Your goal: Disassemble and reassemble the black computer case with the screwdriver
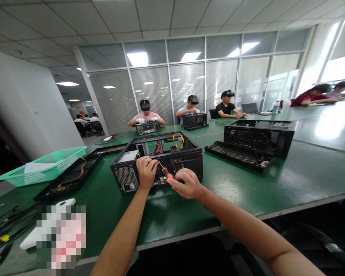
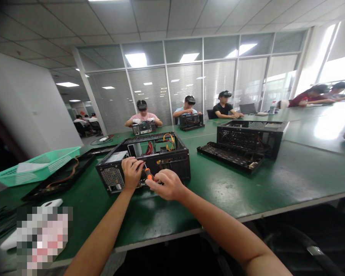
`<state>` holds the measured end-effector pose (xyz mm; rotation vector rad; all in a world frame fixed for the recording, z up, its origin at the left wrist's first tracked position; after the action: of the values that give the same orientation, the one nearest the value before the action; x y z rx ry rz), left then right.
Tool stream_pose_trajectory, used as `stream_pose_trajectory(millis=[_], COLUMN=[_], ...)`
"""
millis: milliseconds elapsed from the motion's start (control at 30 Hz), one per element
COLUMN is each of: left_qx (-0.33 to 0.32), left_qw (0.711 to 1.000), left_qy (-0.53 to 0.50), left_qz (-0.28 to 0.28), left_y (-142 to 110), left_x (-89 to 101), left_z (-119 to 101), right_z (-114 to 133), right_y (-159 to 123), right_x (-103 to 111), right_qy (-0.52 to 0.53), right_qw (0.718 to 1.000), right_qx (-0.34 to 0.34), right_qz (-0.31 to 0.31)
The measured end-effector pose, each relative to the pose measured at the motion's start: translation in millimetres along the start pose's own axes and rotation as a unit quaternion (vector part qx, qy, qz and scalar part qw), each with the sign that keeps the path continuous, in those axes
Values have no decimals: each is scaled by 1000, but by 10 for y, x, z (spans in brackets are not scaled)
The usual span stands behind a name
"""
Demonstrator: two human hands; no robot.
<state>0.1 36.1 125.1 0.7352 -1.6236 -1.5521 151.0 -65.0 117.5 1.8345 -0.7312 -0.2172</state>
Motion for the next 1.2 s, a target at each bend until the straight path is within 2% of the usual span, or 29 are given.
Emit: stream_pose_trajectory(millis=[233,500,667,900,1200], left_qx=[-14,-33,-27,-23,-7], left_qw=[1000,999,999,999,999], left_qy=[9,38,35,24,24], left_qz=[-10,-12,-12,16,32], left_y=[-13,-4,8,-36,-43], left_x=[-12,-137,-233,-237,-226], left_z=[7,-59,-55,-58,-81], right_z=[-1,-237,-331,-549,-472], right_y=[-75,-108,-168,-201,-158], right_x=[-98,-112,-140,18,-27], right_qy=[18,14,16,16,17], right_qw=[1000,998,997,991,995], right_qx=[17,-54,-69,-124,-101], right_qz=[11,2,12,-53,-16])
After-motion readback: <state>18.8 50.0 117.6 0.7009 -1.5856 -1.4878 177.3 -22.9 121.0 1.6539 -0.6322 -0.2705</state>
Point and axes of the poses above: each hand's wrist, its own y-axis towards the middle knuckle, its own x-axis out of the back of the hand, z = x × y, the point moved 10 cm from there along y, towards the middle knuckle, and after that the axes turned 5 degrees about -z, right-handed, at the moved point
